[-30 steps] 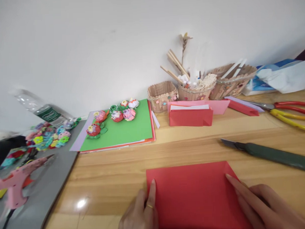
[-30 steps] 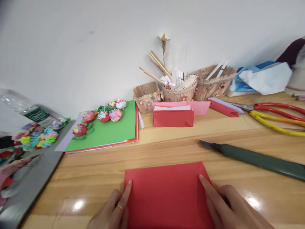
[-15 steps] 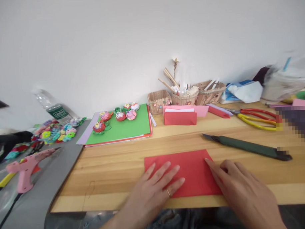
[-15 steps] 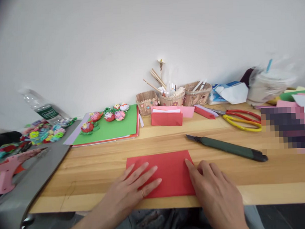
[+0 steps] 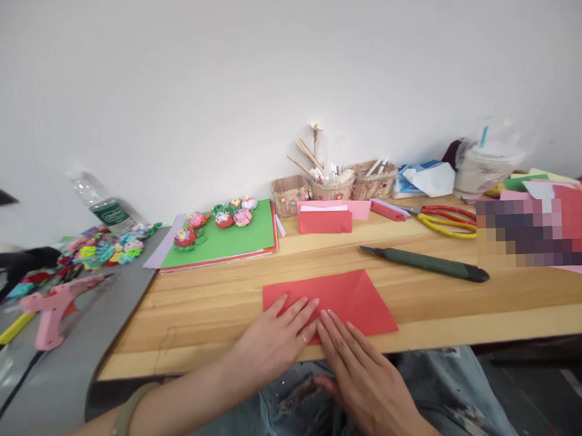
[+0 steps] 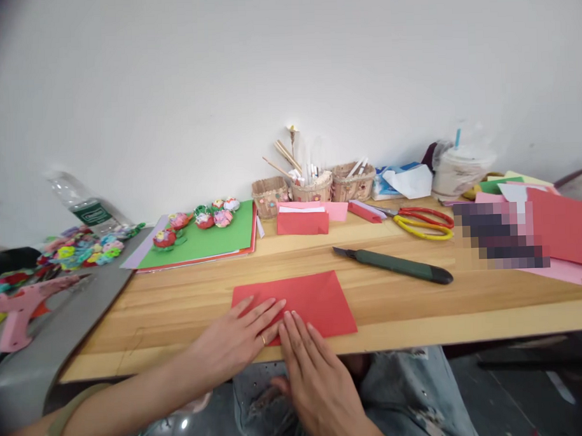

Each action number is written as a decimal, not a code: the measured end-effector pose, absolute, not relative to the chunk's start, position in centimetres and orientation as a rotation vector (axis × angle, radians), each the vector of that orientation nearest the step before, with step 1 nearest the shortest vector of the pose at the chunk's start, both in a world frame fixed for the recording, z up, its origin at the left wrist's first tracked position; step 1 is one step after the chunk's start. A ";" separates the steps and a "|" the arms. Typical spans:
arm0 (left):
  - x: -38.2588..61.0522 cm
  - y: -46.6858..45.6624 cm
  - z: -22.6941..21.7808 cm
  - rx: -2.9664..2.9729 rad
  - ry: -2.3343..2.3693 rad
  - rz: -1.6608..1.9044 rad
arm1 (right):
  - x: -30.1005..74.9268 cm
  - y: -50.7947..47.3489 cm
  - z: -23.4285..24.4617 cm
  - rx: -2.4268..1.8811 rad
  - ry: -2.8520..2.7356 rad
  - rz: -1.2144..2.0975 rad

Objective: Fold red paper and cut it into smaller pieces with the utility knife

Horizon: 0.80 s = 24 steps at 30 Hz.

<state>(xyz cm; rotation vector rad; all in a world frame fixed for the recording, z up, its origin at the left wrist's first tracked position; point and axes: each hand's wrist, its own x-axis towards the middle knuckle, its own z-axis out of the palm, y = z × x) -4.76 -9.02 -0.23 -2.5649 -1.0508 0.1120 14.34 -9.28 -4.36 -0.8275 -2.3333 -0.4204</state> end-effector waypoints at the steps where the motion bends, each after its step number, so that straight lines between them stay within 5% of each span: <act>1: -4.8 -9.0 -0.2 -2.557 -1.052 0.115 | 14.8 -9.3 -4.6 -0.839 -2.336 -0.435; 13: -4.4 -9.9 0.7 -2.395 -1.090 0.092 | 24.7 -7.6 -2.4 -0.805 -2.483 -0.705; 24: 8.0 -12.0 -4.4 -2.207 -1.256 -0.598 | 23.7 -7.8 -3.9 -0.888 -2.340 -0.482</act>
